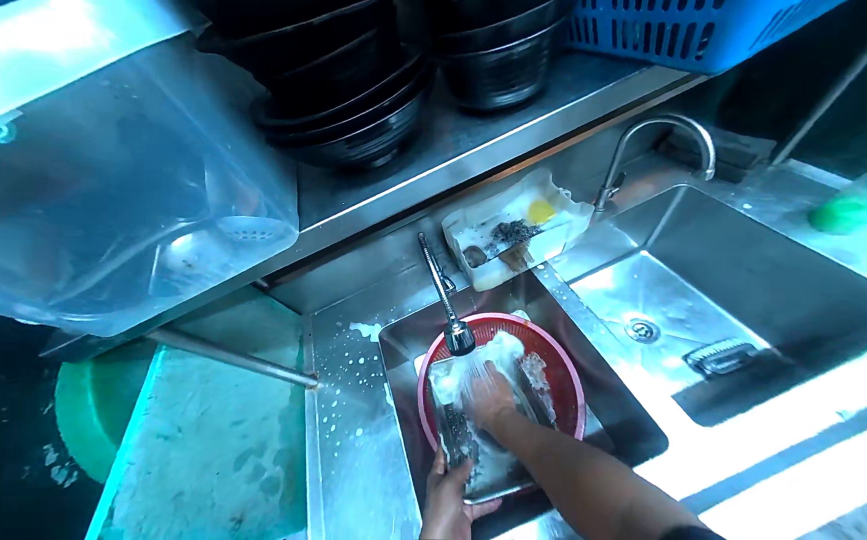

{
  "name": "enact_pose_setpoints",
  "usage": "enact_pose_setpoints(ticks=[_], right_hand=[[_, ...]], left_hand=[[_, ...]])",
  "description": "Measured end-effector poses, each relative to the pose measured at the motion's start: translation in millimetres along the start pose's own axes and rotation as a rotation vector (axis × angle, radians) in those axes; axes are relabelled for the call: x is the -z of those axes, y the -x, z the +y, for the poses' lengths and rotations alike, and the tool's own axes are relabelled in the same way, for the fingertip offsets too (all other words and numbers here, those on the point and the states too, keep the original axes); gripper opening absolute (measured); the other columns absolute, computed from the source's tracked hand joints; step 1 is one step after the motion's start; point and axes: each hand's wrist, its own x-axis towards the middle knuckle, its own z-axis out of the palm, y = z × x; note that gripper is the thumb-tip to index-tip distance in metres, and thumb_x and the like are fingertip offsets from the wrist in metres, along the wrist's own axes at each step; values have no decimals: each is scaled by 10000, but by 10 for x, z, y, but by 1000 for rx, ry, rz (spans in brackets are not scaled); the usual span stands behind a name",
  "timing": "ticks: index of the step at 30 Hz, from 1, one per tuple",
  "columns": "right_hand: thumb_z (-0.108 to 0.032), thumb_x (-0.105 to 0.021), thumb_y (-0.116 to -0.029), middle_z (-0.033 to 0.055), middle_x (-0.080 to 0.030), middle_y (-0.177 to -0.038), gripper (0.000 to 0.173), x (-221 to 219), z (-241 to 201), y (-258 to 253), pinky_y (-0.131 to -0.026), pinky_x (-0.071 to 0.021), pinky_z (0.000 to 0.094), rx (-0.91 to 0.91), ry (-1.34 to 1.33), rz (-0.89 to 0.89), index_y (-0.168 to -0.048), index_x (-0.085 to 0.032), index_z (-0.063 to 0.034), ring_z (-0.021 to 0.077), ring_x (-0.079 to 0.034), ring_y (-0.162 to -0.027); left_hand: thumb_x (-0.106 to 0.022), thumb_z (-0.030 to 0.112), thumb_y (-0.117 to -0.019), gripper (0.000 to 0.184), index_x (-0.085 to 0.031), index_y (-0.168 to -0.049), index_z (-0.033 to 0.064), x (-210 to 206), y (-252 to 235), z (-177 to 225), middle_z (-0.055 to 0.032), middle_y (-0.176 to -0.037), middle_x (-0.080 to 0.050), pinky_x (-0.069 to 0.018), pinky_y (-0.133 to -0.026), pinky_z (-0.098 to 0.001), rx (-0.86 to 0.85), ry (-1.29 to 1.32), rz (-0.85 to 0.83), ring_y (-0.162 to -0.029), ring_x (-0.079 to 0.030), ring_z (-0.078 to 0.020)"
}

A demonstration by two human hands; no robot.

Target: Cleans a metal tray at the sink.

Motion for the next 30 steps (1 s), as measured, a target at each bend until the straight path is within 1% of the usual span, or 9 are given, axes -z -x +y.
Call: enact_pose_setpoints(ticks=[3, 6, 8, 10, 13, 17, 21, 26, 30], right_hand=[[-347, -396, -1060, 203, -374, -1623, 567, -23, -92, -54, -1127, -374, 651, -27, -77, 30, -1549, -433, -62, 424, -313, -1511], [-288, -427, -1051, 225, -453, -1563, 513, 34, -250, -21, -1155, -380, 604, -61, -140, 4, -1475, -515, -12, 409, -401, -1468], [-288, -516, -1011, 259, -533, -1464, 471, -1, -267, -46, -1093, -441, 624, 15, -119, -3, -1370, -587, 10, 433, -513, -1365], [-320, -444, -1046, 231, -471, -1547, 528, -22, -252, -58, -1180, -350, 592, -34, -151, 35, -1466, -518, -10, 400, -431, -1449], [-323, -382, -1065, 197, -512, -1522, 498, -18, -341, -66, -1182, -362, 557, -143, -204, 69, -1469, -544, -81, 361, -456, -1439], [-274, -522, -991, 171, -619, -1391, 384, -90, -204, -82, -1045, -484, 620, 74, -225, -100, -1319, -675, -146, 375, -591, -1285], [-237, -536, -987, 112, -639, -1327, 323, -221, -88, -11, -1023, -509, 564, 297, -285, -84, -1231, -739, -175, 302, -620, -1221], [-289, -317, -1087, 165, -526, -1516, 475, -84, -334, -48, -1218, -344, 477, -14, -235, 203, -1431, -588, -107, 306, -448, -1454], [-310, -381, -1068, 180, -586, -1438, 445, 47, -477, -56, -1134, -433, 530, -136, -217, 85, -1393, -609, -110, 334, -537, -1368]], left_hand=[[-515, 18, -1031, 713, -191, -1630, 227, 35, 8, -15, -307, -1286, -610, -603, -695, -637, -9, 26, -63, -953, -699, -493], [-506, 0, -1019, 745, -169, -1638, 239, 52, 36, -43, -295, -1317, -596, -602, -711, -635, -8, 30, -119, -989, -692, -487], [-503, -3, -1011, 767, -138, -1640, 238, 77, 52, -49, -295, -1334, -588, -602, -730, -641, -6, 42, -159, -1009, -689, -489], [-506, -1, -1008, 779, -112, -1643, 219, 84, 81, -50, -291, -1328, -591, -605, -734, -639, -10, 20, -175, -1008, -694, -478], [-504, -9, -993, 772, -128, -1638, 187, 84, 87, -22, -279, -1322, -598, -609, -732, -625, -26, -23, -190, -1000, -698, -462], [-508, -18, -989, 766, -150, -1633, 191, 200, 62, 32, -303, -1293, -615, -613, -731, -629, -16, 11, -193, -973, -702, -489], [-503, -9, -1007, 764, -137, -1639, 218, 262, 4, 45, -313, -1293, -608, -616, -738, -622, -26, 28, -172, -963, -705, -490], [-522, -19, -981, 799, -118, -1641, 180, 144, 84, -30, -270, -1365, -574, -609, -753, -632, -68, -31, -218, -1039, -689, -455], [-503, -35, -982, 802, -107, -1643, 189, 135, 110, -68, -269, -1366, -573, -608, -751, -632, -84, 26, -221, -1042, -691, -454]])
